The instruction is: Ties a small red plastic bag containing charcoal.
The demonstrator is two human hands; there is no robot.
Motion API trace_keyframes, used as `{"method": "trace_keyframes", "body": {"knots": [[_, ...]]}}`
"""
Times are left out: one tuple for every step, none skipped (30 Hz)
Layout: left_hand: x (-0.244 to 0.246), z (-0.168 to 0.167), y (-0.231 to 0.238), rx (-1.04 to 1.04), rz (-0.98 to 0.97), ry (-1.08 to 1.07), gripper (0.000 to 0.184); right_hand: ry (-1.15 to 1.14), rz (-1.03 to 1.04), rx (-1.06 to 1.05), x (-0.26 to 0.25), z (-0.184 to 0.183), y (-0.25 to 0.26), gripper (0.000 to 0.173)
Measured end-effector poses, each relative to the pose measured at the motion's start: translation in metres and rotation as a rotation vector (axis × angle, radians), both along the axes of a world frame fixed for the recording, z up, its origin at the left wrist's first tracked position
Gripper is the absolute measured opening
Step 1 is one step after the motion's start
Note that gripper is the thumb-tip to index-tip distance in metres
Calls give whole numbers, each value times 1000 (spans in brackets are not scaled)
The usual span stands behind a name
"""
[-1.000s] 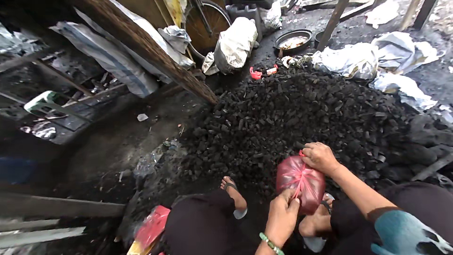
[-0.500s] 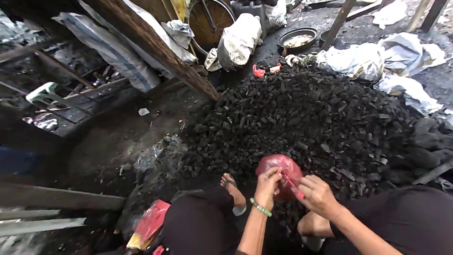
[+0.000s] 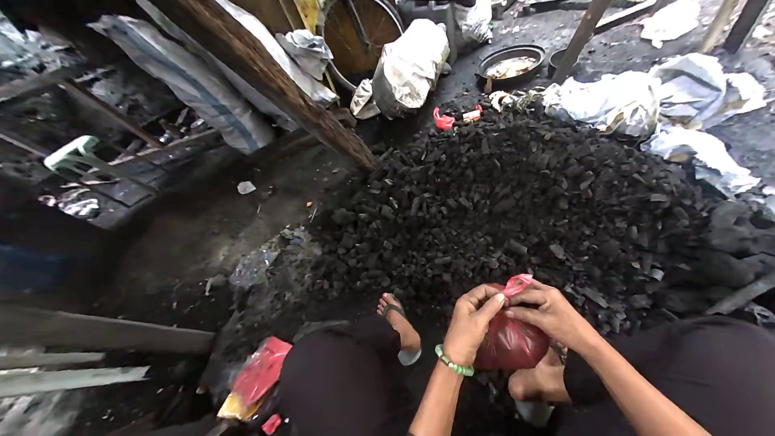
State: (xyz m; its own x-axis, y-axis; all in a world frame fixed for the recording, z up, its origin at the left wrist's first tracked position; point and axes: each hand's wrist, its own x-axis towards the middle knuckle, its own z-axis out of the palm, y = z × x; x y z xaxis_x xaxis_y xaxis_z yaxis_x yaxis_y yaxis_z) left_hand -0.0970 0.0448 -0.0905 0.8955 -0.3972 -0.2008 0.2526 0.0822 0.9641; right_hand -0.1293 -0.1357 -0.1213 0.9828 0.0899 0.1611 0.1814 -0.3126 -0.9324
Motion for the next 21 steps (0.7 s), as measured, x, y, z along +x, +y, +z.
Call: {"method": "trace_keyframes", "body": {"knots": [[1,1,1,33,-6,-14,16,-87,-22,-51,-1,-2,2,13],[4,2,1,92,-3,-32,17,-207,-60,-111,-1,-7,5,14],[8,3,1,183,5,-57,17,-320,-98,-165,1,-12,8,15],[11,4,1,303,4,-89,18,-388,-122,-202,1,-15,9,16],[12,7,1,422,-14,-126,19,-419,-135,-222,0,-18,11,16],[13,10,1,528,-39,-168,21,-429,-137,-234,0,-19,12,16],[12,13,1,611,-64,-215,22,-430,-132,-243,0,-22,12,16],[10,14,0,671,-80,-264,23,-420,-126,-239,0,-24,11,16],[8,15,0,714,-92,-319,24,-394,-122,-225,0,-25,9,16],[5,14,-1,746,-97,-377,25,-346,-113,-199,1,-24,8,17],[2,13,-2,773,-105,-436,27,-282,-94,-160,1,-23,6,18],[-1,12,-3,800,-118,-489,29,-228,-75,-116,2,-22,4,18],[-4,12,-5,829,-132,-533,30,-194,-62,-88,3,-21,3,18],[-5,12,-7,856,-151,-560,30,-183,-51,-87,4,-21,2,17],[-6,14,-8,865,-186,-537,32,-187,-42,-110,4,-22,2,18],[-5,18,-9,836,-227,-454,34,-198,-37,-143,4,-24,3,18],[-4,19,-8,754,-243,-334,35,-217,-37,-173,4,-25,3,18],[-2,18,-7,624,-219,-194,33,-241,-43,-194,3,-26,4,17],[-1,15,-6,451,-160,-50,30,-269,-56,-206,3,-26,4,16],[-2,14,-5,259,-87,80,27,-296,-66,-202,2,-24,3,14],[-4,14,-6,112,-25,172,26,-300,-63,-176,2,-21,1,13]]}}
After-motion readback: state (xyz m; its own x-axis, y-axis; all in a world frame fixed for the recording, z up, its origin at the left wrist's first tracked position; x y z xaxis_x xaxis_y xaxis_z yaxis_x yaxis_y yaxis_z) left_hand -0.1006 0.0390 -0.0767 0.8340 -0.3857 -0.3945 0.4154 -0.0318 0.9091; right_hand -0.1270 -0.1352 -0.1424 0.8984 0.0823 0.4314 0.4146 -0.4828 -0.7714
